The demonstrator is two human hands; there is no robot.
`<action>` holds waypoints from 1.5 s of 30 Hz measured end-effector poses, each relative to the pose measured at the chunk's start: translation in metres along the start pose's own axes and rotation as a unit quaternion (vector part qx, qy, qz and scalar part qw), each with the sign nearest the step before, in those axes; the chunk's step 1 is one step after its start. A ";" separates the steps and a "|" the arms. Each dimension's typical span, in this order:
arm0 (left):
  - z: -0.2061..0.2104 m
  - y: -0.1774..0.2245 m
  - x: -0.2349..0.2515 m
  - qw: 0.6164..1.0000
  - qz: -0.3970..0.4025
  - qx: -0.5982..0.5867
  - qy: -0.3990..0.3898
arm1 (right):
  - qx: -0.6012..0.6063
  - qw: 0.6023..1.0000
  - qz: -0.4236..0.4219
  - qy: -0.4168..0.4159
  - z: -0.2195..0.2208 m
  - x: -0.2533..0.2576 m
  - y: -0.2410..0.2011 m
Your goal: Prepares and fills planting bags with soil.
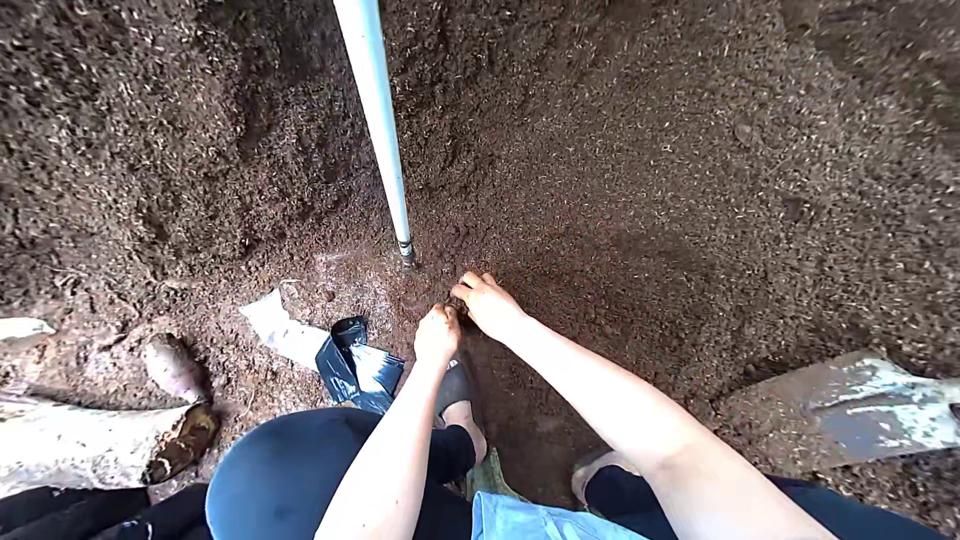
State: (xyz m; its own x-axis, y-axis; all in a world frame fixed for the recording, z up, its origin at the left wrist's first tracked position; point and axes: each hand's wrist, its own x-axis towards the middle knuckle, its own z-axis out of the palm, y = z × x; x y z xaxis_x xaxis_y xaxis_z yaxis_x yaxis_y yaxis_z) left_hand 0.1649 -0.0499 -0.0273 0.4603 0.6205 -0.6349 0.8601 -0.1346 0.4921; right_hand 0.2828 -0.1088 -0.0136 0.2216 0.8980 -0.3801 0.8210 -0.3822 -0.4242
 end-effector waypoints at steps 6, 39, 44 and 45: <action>-0.006 0.002 0.008 0.999 -0.025 0.015 -0.018 | 0.060 0.996 0.001 0.067 0.023 -0.028 0.013; 0.004 0.004 0.041 0.957 -0.151 -0.203 -0.145 | 0.046 0.988 0.090 -0.115 -0.009 0.000 0.039; 0.007 0.012 0.025 0.915 -0.228 -0.311 -0.121 | 0.166 0.972 0.142 -0.085 -0.044 -0.005 0.125; 0.009 0.015 0.023 0.904 -0.240 -0.335 -0.112 | 0.141 0.974 0.162 -0.077 -0.036 -0.006 0.150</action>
State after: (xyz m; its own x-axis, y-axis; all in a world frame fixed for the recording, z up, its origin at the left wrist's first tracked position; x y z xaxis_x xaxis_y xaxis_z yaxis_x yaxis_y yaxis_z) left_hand 0.1904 -0.0442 -0.0402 0.1659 0.3010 -0.9391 0.6808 0.6540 0.3299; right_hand 0.4237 -0.1641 -0.0458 0.3463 0.6849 -0.6411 0.5381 -0.7048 -0.4623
